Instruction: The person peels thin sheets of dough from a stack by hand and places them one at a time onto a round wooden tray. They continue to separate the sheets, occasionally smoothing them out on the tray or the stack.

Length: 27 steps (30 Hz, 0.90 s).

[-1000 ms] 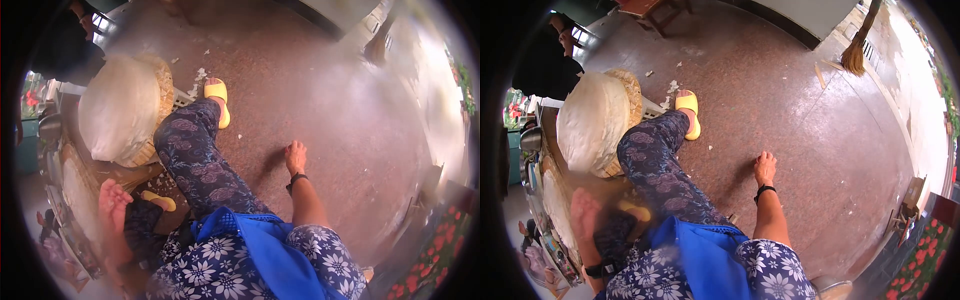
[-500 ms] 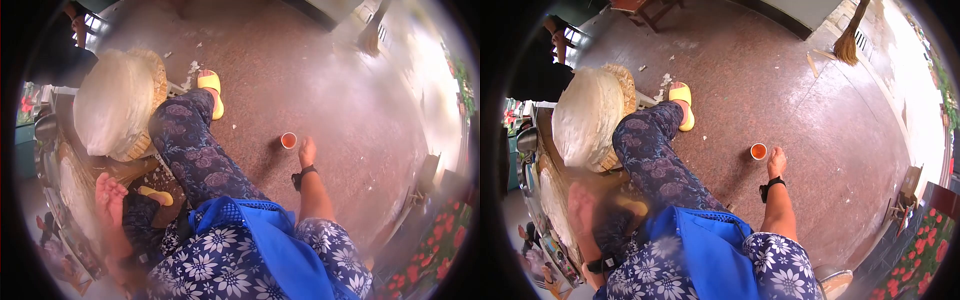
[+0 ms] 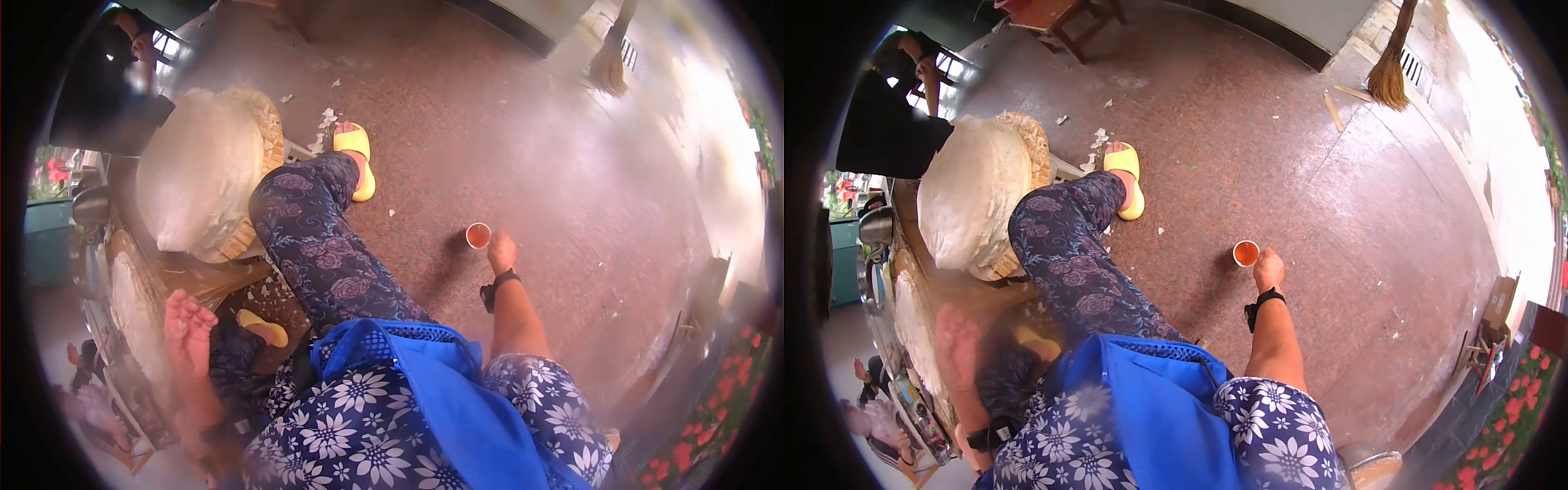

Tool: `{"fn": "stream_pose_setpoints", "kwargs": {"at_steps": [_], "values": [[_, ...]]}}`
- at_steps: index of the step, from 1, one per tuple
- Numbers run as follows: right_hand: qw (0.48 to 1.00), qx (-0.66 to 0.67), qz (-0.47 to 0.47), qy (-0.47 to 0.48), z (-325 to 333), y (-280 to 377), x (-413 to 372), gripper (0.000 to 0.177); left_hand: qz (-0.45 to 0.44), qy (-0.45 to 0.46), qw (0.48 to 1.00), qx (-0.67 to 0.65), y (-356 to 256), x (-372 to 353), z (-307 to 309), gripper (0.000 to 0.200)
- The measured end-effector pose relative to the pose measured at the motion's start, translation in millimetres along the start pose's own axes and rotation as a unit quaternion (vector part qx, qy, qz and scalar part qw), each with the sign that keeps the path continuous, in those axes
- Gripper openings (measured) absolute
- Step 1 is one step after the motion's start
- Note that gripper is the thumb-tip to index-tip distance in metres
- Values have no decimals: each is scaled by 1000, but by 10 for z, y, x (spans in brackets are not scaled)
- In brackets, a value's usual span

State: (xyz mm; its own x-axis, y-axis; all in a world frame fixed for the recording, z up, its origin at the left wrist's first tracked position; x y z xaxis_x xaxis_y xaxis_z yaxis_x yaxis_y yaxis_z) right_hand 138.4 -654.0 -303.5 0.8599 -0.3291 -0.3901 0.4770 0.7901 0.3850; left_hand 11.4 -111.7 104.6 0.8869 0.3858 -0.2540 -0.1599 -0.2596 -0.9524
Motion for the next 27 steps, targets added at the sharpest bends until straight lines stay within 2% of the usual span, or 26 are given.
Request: {"fn": "stream_pose_setpoints", "kwargs": {"at_steps": [3, 4, 5, 6, 7, 8, 9, 10, 12, 15, 18, 21, 24, 26, 27], "values": [[999, -40, -18, 11, 24, -47, 62, 24, 3, 2, 1000, -16, 22, -20, -26, 54], [998, -54, 9, -5, -31, -147, 128, 28, 4, 0, 1000, -23, 34, -10, 1, 53], [998, -10, 35, -47, -31, -210, 129, 31, -5, -8, 1000, -26, 10, -6, 71, 53], [998, 23, 54, -39, 105, -112, 72, 33, -6, -28, 998, -49, 33, -3, 122, 49], [991, 126, 32, -40, 216, 49, 35, 32, -13, 17, 995, -93, 57, 23, 205, 44], [993, 25, 102, -56, 201, 141, 116, 26, -2, 4, 996, -85, 50, 27, 261, 41], [985, 86, 110, -99, 207, 258, 189, 19, -13, 10, 993, -121, 44, -7, 310, 39], [953, 133, 225, -156, 274, 465, 185, 14, -19, 2, 993, -115, 65, -45, 408, 36], [961, 169, 196, -96, 379, 1033, 237, 13, -36, 15, 989, -142, 123, -118, 620, 34], [935, 81, 331, -102, 1162, 2607, -489, 13, -49, -26, 983, -173, 179, -268, 882, 32], [920, 129, 368, -24, 1354, 3579, -673, 10, -88, -68, 971, -212, 192, -418, 1077, 29], [815, 178, 547, -72, 1467, 4447, -1208, 8, -143, -120, 946, -263, 138, -585, 1335, 27], [703, 150, 691, -78, 1491, 5142, -1942, 16, -200, -183, 926, -262, 1, -721, 1680, 24], [630, 127, 765, -43, 1434, 5490, -2456, 20, -228, -283, 905, -221, -168, -789, 1912, 20], [614, 76, 784, -52, 1367, 5609, -2680, 21, -244, -322, 891, -207, -224, -815, 2049, 19]]}}
Point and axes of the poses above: each hand's wrist, its own x-axis towards the middle knuckle, its own z-axis out of the back of the hand, y = z × x, the point moved 4 cm from there along x, towards the middle knuckle, and after that the axes turned 1 degree about -y, right-handed, at the moved point
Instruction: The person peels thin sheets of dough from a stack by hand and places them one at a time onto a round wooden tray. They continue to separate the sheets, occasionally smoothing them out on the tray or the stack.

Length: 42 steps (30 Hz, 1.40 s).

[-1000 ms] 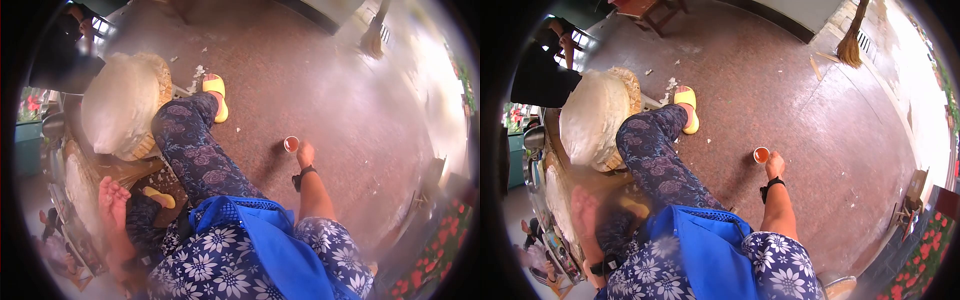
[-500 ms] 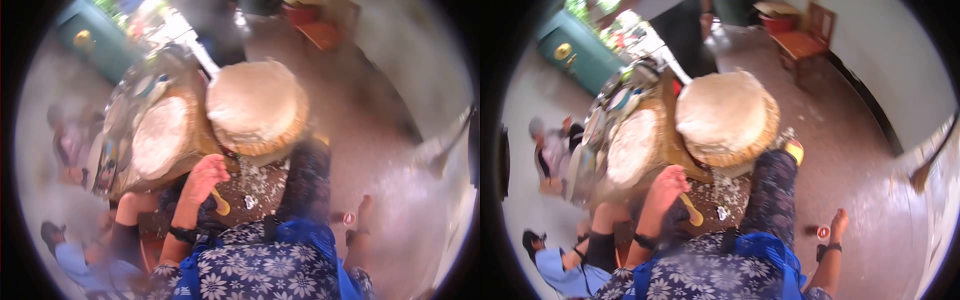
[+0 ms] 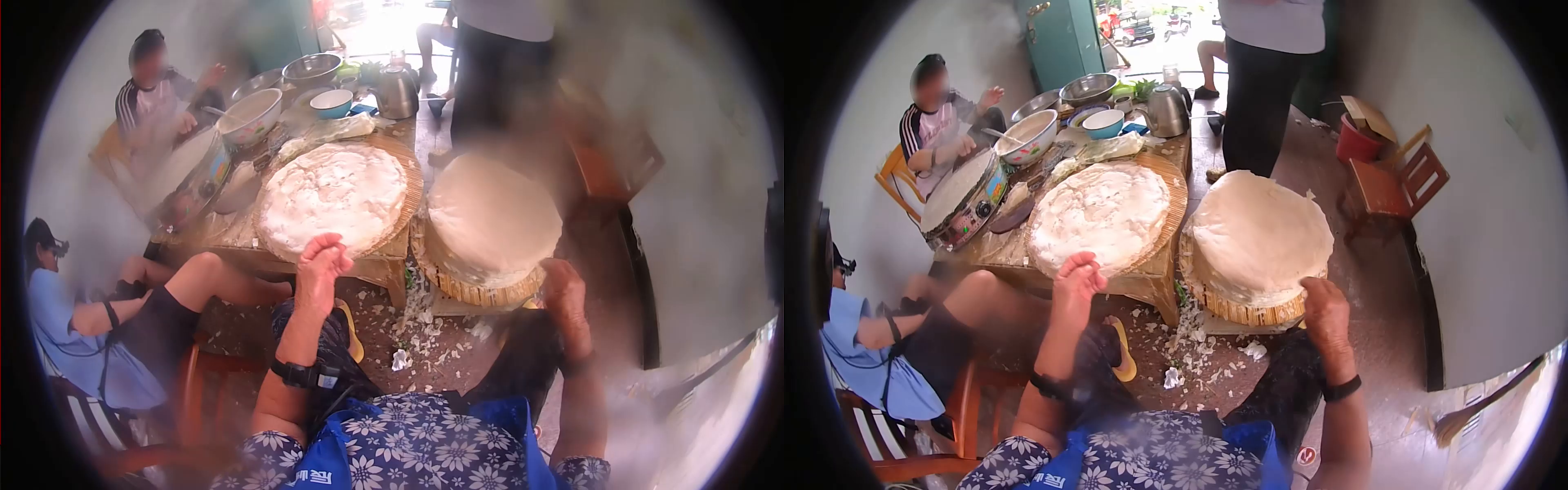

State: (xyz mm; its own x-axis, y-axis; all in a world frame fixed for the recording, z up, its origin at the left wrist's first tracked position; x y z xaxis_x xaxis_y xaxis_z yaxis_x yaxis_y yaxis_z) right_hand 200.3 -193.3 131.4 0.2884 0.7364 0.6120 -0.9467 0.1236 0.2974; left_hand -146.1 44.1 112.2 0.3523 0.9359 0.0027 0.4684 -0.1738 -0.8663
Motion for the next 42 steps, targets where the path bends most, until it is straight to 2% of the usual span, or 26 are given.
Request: {"fn": "stream_pose_setpoints", "kwargs": {"at_steps": [2, 5, 8, 9, 10, 13, 14, 17, 18, 19, 20, 21, 23, 24, 26, 28, 29, 30, 31, 34, 35, 37, 38, 40, 41, 42], "values": [[995, -31, 58, 75, -238, 291, 231, 20, -48, -35, 998, 15, -135, 204, 141, 20], [985, 0, 135, 107, -367, 776, 547, 22, -46, -99, 994, 31, -253, 407, 100, 22], [984, 19, 150, 97, -449, 1180, 886, 22, -96, 4, 975, 201, -4, 687, -86, 33], [985, 24, 148, 84, -508, 1264, 965, 22, -141, 35, 914, 379, 49, 704, -187, 35], [987, 25, 144, 70, -546, 1320, 1029, 21, -199, 55, 816, 540, -25, 640, -379, 37], [994, 58, 81, 40, -664, 1140, 1084, 19, -234, 91, 663, 705, 249, 705, -531, 42], [995, 78, 52, 31, -754, 1014, 1063, 19, -194, 114, 640, 734, 328, 721, -536, 46], [983, 170, -69, 0, -925, 461, 898, 17, -205, 113, 619, 750, 479, 751, -493, 44], [965, 220, -143, 14, -950, 259, 846, 16, -203, 113, 618, 751, 487, 762, -495, 44], [977, 164, -136, 7, -847, 185, 863, 14, -201, 113, 617, 752, 455, 764, -512, 43], [973, 172, -156, -10, -816, 0, 845, 14, -199, 115, 616, 754, 434, 757, -545, 43], [968, 179, -176, -28, -792, -203, 814, 14, -228, 103, 617, 746, 413, 730, -595, 41], [912, 306, -264, -66, -779, -609, 738, 15, -285, 80, 619, 728, 367, 670, -693, 36], [897, 291, -323, -80, -743, -724, 712, 16, -292, 103, 659, 686, 373, 635, -761, 35], [890, 275, -354, -85, -721, -983, 611, 16, -301, 168, 740, 578, 517, 514, -989, 33], [904, 216, -360, -87, -660, -1271, 478, 16, -139, 221, 841, 474, 877, 395, -1133, 35], [893, 234, -374, -85, -685, -1389, 422, 16, -50, 241, 873, 421, 1045, 318, -1158, 36], [883, 251, -389, -85, -709, -1508, 359, 17, -7, 243, 884, 399, 1246, 315, -1131, 45], [837, 332, -425, -92, -772, -1614, 303, 17, 25, 226, 898, 378, 1438, 356, -1066, 47], [883, 211, -418, -44, -831, -1775, 206, 20, 124, 164, 927, 315, 1635, 479, -1000, 57], [898, 156, -411, -32, -823, -1815, 176, 21, 173, 126, 943, 254, 1635, 480, -1007, 59], [920, 50, -389, -3, -856, -1863, 151, 23, 210, 93, 952, 204, 1709, 557, -981, 62], [949, -45, -313, 11, -883, -1908, 144, 26, 232, 88, 955, 165, 1751, 564, -994, 64], [928, -149, -330, 86, -1048, -2153, 84, 28, 251, 60, 959, 121, 1790, 604, -954, 66], [931, -73, -353, 54, -1071, -2194, 63, 29, 267, 51, 959, 77, 1849, 627, -918, 66], [927, 2, -375, 25, -1057, -2184, 58, 30, 271, 51, 957, 91, 1872, 646, -921, 67]]}}
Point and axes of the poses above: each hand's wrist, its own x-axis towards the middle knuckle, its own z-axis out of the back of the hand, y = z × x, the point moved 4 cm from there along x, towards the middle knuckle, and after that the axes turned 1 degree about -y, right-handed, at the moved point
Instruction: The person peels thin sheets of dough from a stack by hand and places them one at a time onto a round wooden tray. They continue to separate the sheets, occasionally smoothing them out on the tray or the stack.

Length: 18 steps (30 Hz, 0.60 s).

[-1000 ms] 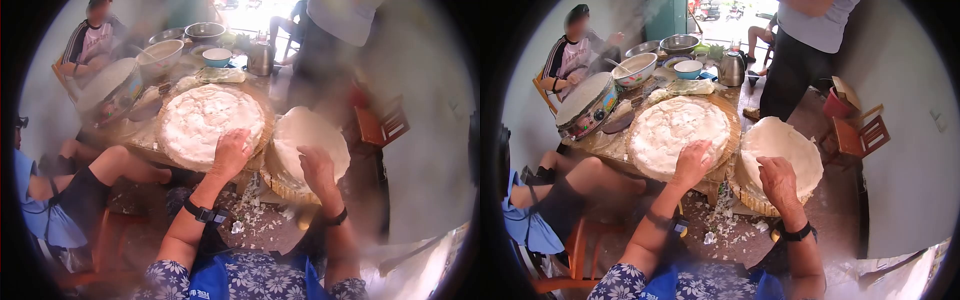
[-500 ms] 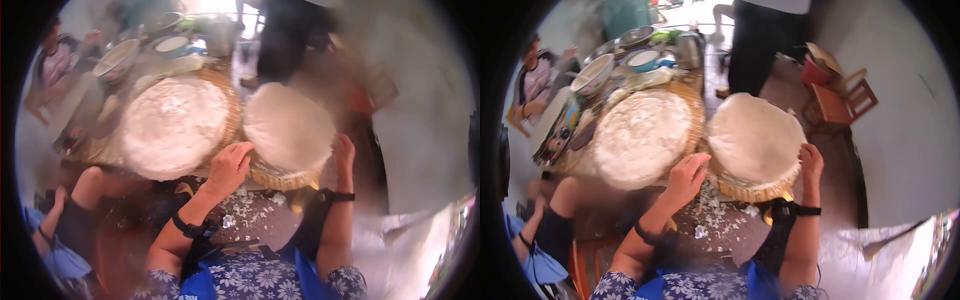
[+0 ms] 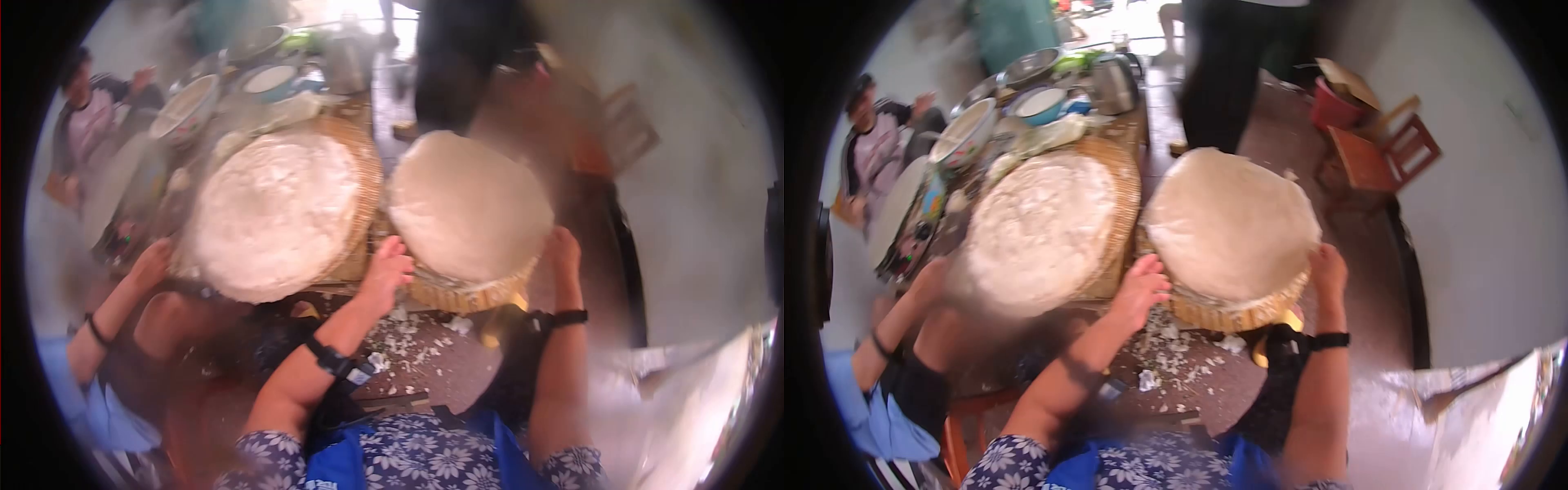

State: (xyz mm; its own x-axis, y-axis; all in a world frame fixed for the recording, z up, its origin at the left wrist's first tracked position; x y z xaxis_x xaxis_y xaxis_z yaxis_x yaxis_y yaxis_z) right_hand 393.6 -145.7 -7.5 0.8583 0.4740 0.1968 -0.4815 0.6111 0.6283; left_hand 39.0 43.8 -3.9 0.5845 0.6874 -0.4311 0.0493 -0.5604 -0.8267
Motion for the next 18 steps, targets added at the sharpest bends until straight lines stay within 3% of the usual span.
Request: {"fn": "stream_pose_setpoints", "kwargs": {"at_steps": [5, 9, 11, 14, 17, 18], "values": [[992, 82, -92, 23, 60, 148, -66, 31, 39, 14, 999, 2, -22, 31, -35, 68], [981, 152, -116, 25, 80, 198, -123, 32, 35, 22, 998, -42, -66, 29, -45, 54], [980, 143, -135, 24, 129, 254, -160, 31, 19, -6, 999, -36, -54, 53, -21, 45], [995, 63, -82, -3, 166, 389, -184, 31, -6, -5, 1000, -3, -169, -13, -71, 39], [989, 75, -124, 21, 119, 358, -173, 32, -47, 13, 999, 6, -165, 48, -52, 31], [992, 77, -98, 14, 95, 342, -162, 32, -45, 15, 999, -23, -173, 56, -49, 28]]}}
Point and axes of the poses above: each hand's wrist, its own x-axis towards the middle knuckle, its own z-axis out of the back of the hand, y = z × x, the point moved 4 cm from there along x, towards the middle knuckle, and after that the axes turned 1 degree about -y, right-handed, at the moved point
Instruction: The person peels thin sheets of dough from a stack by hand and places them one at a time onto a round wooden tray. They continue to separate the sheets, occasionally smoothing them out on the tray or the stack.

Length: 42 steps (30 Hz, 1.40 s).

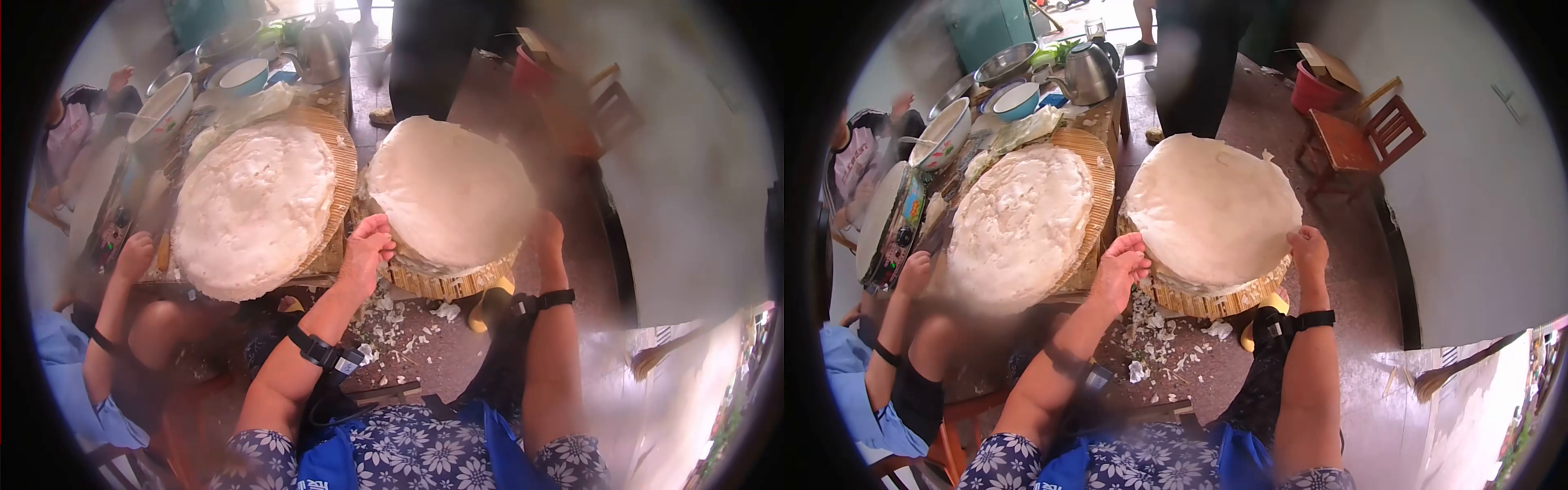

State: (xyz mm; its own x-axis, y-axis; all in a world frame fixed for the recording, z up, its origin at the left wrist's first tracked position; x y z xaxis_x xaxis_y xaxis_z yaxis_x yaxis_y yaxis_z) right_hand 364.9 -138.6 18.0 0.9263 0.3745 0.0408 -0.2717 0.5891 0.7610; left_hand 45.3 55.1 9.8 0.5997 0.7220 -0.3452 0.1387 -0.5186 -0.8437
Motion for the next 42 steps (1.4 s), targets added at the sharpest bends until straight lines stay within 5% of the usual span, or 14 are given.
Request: {"fn": "stream_pose_setpoints", "kwargs": {"at_steps": [5, 8, 17, 23, 29, 35, 42], "values": [[997, 69, 46, 9, -154, -480, 274, 30, 22, 12, 994, -110, -35, 10, -146, 16], [978, 201, -50, 28, -16, -168, 62, 28, 31, 42, 995, -86, 43, 79, -196, 15], [905, 414, -77, 55, 13, 121, -69, 22, 40, 112, 983, -141, -64, 95, -380, 23], [920, 352, -83, 149, -36, 264, -152, 19, 41, 23, 995, -87, 63, 123, -343, 24], [889, 442, -48, 113, -67, 242, -139, 21, -15, 4, 999, -29, 107, 210, -307, 35], [897, 431, -18, 99, 54, 422, -244, 18, -28, 66, 996, -61, 66, 192, -345, 56], [908, 415, 30, 54, 117, 447, -267, 11, -75, 115, 987, -79, -32, 86, -383, 53]]}}
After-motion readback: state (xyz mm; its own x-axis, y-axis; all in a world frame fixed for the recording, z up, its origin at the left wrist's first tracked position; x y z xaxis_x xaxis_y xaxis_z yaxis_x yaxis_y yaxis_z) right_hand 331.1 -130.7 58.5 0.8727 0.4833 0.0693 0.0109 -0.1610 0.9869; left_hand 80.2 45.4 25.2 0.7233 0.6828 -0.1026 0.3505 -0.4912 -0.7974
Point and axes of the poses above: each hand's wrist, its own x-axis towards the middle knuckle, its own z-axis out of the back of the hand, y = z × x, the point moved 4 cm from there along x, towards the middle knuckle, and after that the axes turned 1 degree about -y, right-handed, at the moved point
